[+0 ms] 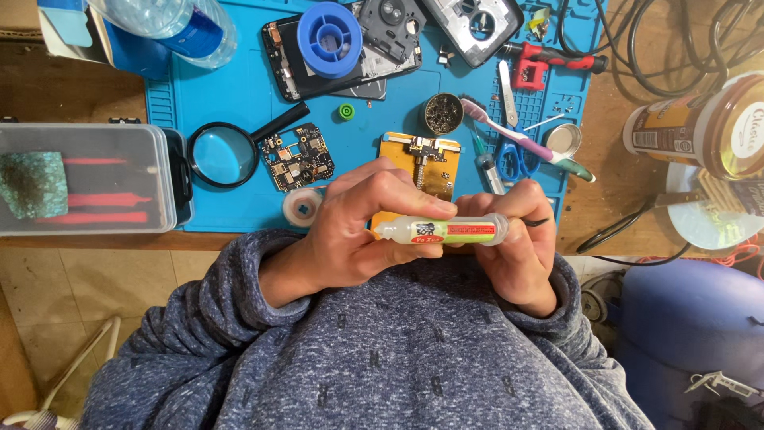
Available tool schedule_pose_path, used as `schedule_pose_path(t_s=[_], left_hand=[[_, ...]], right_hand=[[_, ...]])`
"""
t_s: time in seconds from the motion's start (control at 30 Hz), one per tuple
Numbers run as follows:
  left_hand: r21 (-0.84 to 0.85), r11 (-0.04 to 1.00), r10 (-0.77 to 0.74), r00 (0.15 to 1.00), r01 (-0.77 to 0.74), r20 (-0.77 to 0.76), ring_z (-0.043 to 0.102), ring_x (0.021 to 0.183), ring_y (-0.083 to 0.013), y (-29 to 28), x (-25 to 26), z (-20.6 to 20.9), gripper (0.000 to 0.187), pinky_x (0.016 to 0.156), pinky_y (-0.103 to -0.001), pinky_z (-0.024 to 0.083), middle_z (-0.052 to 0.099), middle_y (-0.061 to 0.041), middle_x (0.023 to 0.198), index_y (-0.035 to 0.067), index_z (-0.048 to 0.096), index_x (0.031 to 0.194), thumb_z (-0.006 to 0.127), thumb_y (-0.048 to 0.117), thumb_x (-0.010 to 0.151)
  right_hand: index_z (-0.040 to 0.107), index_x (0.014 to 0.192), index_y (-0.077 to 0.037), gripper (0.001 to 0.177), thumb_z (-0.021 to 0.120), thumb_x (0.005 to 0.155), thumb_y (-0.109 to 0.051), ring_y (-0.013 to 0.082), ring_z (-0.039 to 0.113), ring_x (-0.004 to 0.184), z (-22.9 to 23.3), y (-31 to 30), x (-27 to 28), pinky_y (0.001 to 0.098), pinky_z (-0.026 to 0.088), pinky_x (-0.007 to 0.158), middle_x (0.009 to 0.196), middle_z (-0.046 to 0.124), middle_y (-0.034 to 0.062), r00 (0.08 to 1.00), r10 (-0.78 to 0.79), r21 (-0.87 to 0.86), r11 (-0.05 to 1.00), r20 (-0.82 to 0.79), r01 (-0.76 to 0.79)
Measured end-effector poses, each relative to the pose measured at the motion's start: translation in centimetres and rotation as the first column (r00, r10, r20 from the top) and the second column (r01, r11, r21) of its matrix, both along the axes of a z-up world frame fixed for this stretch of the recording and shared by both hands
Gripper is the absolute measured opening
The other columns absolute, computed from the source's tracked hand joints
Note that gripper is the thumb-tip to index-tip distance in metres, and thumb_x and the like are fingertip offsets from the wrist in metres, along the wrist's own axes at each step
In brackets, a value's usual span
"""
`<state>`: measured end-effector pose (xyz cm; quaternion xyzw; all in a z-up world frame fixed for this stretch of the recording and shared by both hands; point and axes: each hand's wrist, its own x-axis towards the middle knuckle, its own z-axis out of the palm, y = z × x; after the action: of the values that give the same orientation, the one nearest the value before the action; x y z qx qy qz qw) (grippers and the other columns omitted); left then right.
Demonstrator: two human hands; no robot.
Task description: The person applies a liquid from a syringe onto a small circuit board held in a vise. They use a cotton swab to spread the liquid and clean the board's surface. The person then uses tweezers to position a small component and a pair of scissors to trim a wire.
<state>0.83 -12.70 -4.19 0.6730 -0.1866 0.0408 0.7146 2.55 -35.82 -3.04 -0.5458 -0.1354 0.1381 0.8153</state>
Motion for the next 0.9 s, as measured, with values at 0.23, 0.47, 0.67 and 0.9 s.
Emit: schedule_pose_path(t_s=[0.23, 0.47, 0.67, 0.9], left_hand=[[-0.005, 1.000, 0.031, 0.999, -0.031, 0.018, 0.070, 0.095, -0.0178, -0.2, 0.0, 0.1, 0.032, 0.093, -0.033, 0.055, 0.079, 0.003, 0.105, 0.021, 0.074, 0.135, 0.077, 0.045, 0.113], [0.004, 0.997, 0.078, 0.987, -0.080, 0.141, 0.079, 0.104, -0.0220, 0.2, 0.8, 1.9, 0.030, 0.097, -0.037, 0.059, 0.084, -0.004, 0.120, 0.016, 0.074, 0.132, 0.078, 0.039, 0.114], [-0.168, 0.963, 0.229, 0.969, -0.211, 0.095, 0.083, 0.125, -0.0308, 0.0, 0.1, 0.2, 0.031, 0.111, -0.040, 0.068, 0.075, -0.022, 0.144, 0.015, 0.065, 0.132, 0.078, 0.036, 0.113], [-0.072, 0.960, 0.278, 0.948, -0.270, 0.153, 0.087, 0.109, -0.0366, -0.3, 0.6, 0.4, 0.037, 0.099, -0.038, 0.071, 0.080, -0.021, 0.114, 0.013, 0.054, 0.128, 0.079, 0.032, 0.109]], right_hand=[[0.045, 0.099, -0.016, 0.031, 0.060, 0.119, -0.034, 0.0182, 0.036, 0.061, 0.7, 0.8, 0.0, 0.0400, 0.036, 0.064, 0.067, 0.036, 0.0005, 0.999, -0.032, 0.036, 0.999, -0.004, 0.032], [0.048, 0.099, -0.017, 0.033, 0.063, 0.118, -0.040, 0.0190, 0.036, 0.064, -0.1, 0.1, 0.7, 0.0419, 0.033, 0.069, 0.072, 0.045, 0.0026, 0.995, -0.035, 0.002, 0.999, 0.095, 0.035], [0.039, 0.081, -0.019, 0.040, 0.065, 0.105, -0.038, 0.0199, 0.043, 0.069, 2.7, -3.1, 3.3, 0.0383, 0.038, 0.064, 0.086, 0.052, 0.0010, 0.851, -0.421, 0.072, 0.904, 0.313, 0.421], [0.034, 0.100, -0.024, 0.038, 0.070, 0.105, -0.012, 0.0193, 0.060, 0.064, 4.2, -10.6, 2.9, 0.0381, 0.057, 0.076, 0.082, 0.064, 0.0034, 0.740, -0.404, -0.153, 0.817, 0.538, 0.557]])
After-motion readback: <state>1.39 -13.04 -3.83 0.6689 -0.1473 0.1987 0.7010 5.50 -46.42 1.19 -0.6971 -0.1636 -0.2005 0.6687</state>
